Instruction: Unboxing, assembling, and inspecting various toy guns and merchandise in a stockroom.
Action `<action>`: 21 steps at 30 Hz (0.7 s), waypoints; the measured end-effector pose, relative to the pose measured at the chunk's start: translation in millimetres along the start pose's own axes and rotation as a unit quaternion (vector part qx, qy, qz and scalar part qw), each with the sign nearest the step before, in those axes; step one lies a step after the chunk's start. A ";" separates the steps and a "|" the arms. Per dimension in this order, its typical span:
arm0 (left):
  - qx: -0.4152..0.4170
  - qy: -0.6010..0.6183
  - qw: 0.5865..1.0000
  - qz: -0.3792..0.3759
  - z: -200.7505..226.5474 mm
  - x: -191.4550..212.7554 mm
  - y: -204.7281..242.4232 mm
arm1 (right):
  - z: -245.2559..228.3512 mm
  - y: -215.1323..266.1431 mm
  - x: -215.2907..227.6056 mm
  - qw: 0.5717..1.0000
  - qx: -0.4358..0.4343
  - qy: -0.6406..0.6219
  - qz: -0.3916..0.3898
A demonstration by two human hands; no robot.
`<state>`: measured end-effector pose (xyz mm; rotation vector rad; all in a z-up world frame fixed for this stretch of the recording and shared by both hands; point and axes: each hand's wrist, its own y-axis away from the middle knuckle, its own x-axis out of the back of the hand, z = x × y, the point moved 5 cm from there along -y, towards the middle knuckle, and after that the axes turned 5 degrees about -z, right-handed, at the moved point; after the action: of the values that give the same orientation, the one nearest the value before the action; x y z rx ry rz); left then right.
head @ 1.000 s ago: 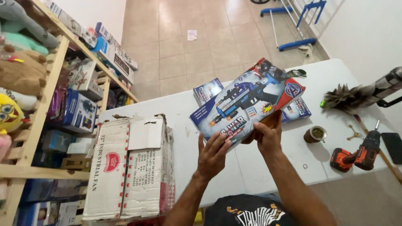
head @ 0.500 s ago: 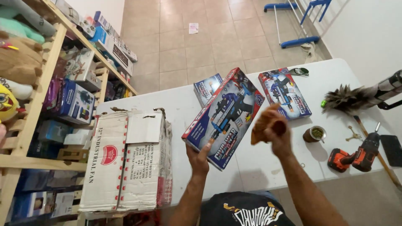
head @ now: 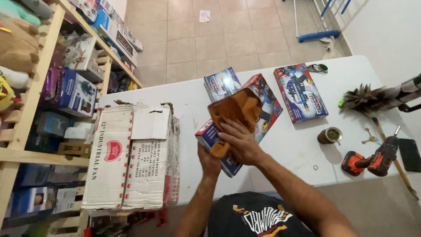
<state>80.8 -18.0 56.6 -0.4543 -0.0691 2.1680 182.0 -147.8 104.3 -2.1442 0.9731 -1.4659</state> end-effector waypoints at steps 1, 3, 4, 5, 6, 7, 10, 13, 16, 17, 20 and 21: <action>0.009 0.021 1.000 -0.001 13.9 6.7 -2.8 | 14.2 10.1 4.3 0.999 -0.009 0.029 0.022; 0.021 0.037 0.999 0.003 38.5 20.1 -6.6 | 64.3 39.0 19.1 0.998 -0.019 0.051 0.042; 0.016 0.026 1.000 -0.001 50.0 26.3 -8.0 | 105.9 58.6 31.4 0.992 -0.077 0.069 0.066; 0.015 0.012 1.000 -0.002 62.5 34.2 -5.0 | 144.5 81.8 40.4 0.983 -0.139 0.084 0.085; 0.023 0.005 1.000 0.007 60.0 44.3 2.1 | 154.0 93.0 42.5 0.984 -0.142 0.073 0.078; 0.025 0.022 0.999 -0.010 55.0 49.2 -2.6 | 172.6 92.8 49.2 0.979 -0.140 0.112 0.094; 0.031 0.052 0.998 -0.028 23.5 62.4 -7.1 | 217.0 103.0 53.0 0.951 -0.305 0.022 0.038; 0.032 0.068 0.995 -0.061 19.9 60.6 -13.0 | 197.8 91.4 48.2 0.867 -0.471 -0.156 -0.053; 0.030 0.068 0.992 -0.100 22.4 62.6 -15.4 | 174.3 94.3 47.3 0.829 -0.484 -0.279 -0.005; 0.018 0.071 0.989 -0.131 20.9 61.2 -24.7 | 176.7 98.2 52.8 0.807 -0.479 -0.336 0.079; 0.118 0.071 0.989 -0.050 11.0 71.6 -29.2 | 170.5 118.0 59.8 0.805 -0.525 -0.262 0.082; 0.117 0.072 0.989 -0.045 28.0 66.5 -29.0 | 158.0 111.4 60.5 0.807 -0.524 -0.262 0.077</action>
<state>57.9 55.2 69.2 -0.4602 0.2387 2.0186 303.0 -281.2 11.5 -2.7887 1.9124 -0.0842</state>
